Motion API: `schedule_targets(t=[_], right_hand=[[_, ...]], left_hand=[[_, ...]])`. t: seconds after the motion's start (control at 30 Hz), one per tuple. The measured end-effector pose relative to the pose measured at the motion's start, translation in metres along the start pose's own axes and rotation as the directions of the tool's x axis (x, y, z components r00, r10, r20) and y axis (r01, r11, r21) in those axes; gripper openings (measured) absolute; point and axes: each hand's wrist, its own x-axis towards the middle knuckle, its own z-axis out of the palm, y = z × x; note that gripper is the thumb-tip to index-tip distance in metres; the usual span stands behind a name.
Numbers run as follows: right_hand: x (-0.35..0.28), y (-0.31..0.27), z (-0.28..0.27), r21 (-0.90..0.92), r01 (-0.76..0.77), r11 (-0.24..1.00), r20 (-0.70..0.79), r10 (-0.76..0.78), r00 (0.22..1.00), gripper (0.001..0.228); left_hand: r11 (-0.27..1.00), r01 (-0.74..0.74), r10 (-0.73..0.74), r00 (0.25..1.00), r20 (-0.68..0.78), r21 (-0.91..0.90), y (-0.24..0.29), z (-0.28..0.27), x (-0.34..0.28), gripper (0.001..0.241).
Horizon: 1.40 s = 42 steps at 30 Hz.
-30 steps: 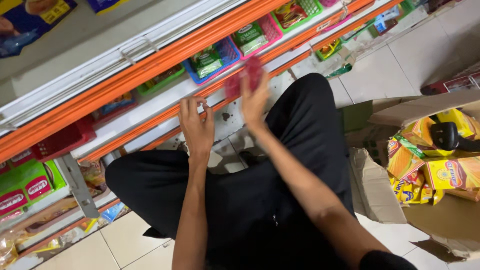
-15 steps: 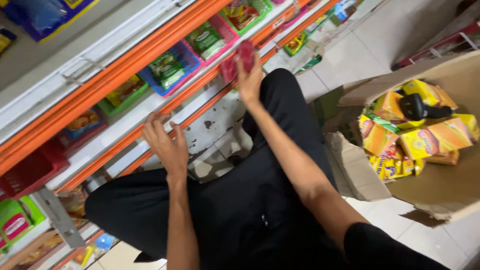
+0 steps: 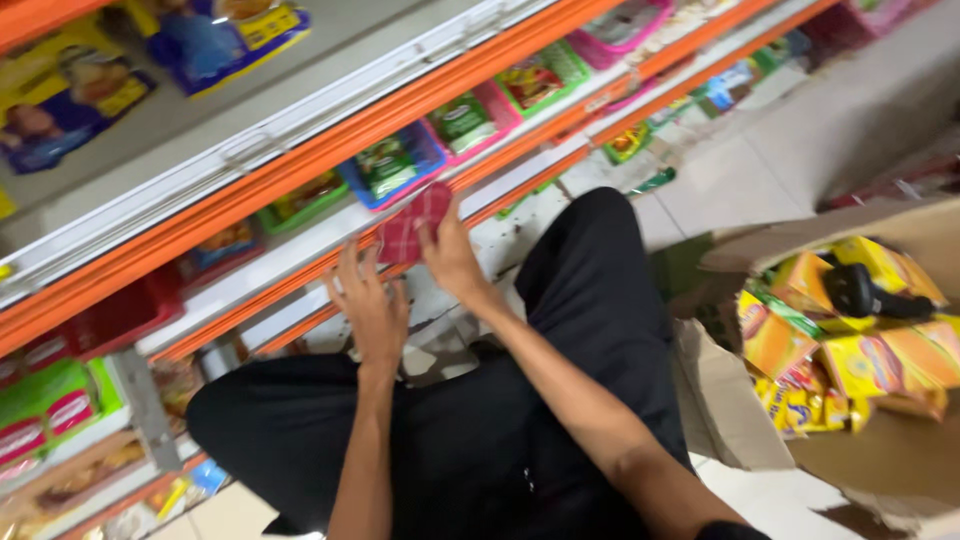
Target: The person wipes down the supermarket shelves using a cloth, moving items aside and cleaning the shelf surface.
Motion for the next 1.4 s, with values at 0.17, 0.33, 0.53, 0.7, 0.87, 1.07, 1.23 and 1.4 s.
schedule_targets(t=[0.17,0.33,0.53,0.7,0.87,1.07,1.23,1.4], right_hand=[[-0.026,-0.025,0.034,0.023,-0.34,0.94,0.285,0.32,0.904,0.05],[0.007,0.082,-0.001,0.142,-0.276,0.951,0.02,0.276,0.961,0.075],[0.107,0.188,-0.131,-0.151,-0.19,0.97,-0.359,0.125,0.925,0.072],[0.149,0.191,-0.187,-0.239,-0.057,0.969,-0.427,-0.052,0.903,0.06],[0.087,0.175,-0.142,-0.247,0.133,0.96,-0.121,-0.166,0.979,0.065],[0.15,0.159,-0.206,-0.066,-0.125,0.99,-0.483,0.078,0.872,0.046],[0.15,0.144,-0.219,-0.143,-0.22,0.965,-0.449,0.135,0.883,0.057],[0.137,0.138,-0.223,-0.048,-0.544,0.838,-0.192,0.526,0.828,0.073]], left_hand=[[0.991,0.037,-0.041,0.999,-0.031,-0.132,0.0,-0.002,-0.008,0.061],[0.994,0.026,-0.028,0.999,-0.017,-0.105,0.006,-0.006,-0.001,0.055],[0.967,-0.16,0.187,0.974,0.13,-0.197,0.037,0.003,0.001,0.041],[0.918,-0.235,0.303,0.935,0.183,-0.318,0.089,0.023,0.032,0.04],[0.86,-0.278,0.381,0.908,0.176,-0.428,0.129,0.079,0.101,0.045],[0.729,-0.625,0.684,0.653,0.326,-0.279,0.133,0.163,0.159,0.06],[0.323,-0.944,0.829,0.316,0.461,0.066,0.127,0.187,0.197,0.058],[0.484,-0.85,0.685,0.219,0.694,-0.21,0.141,0.173,0.213,0.071]])
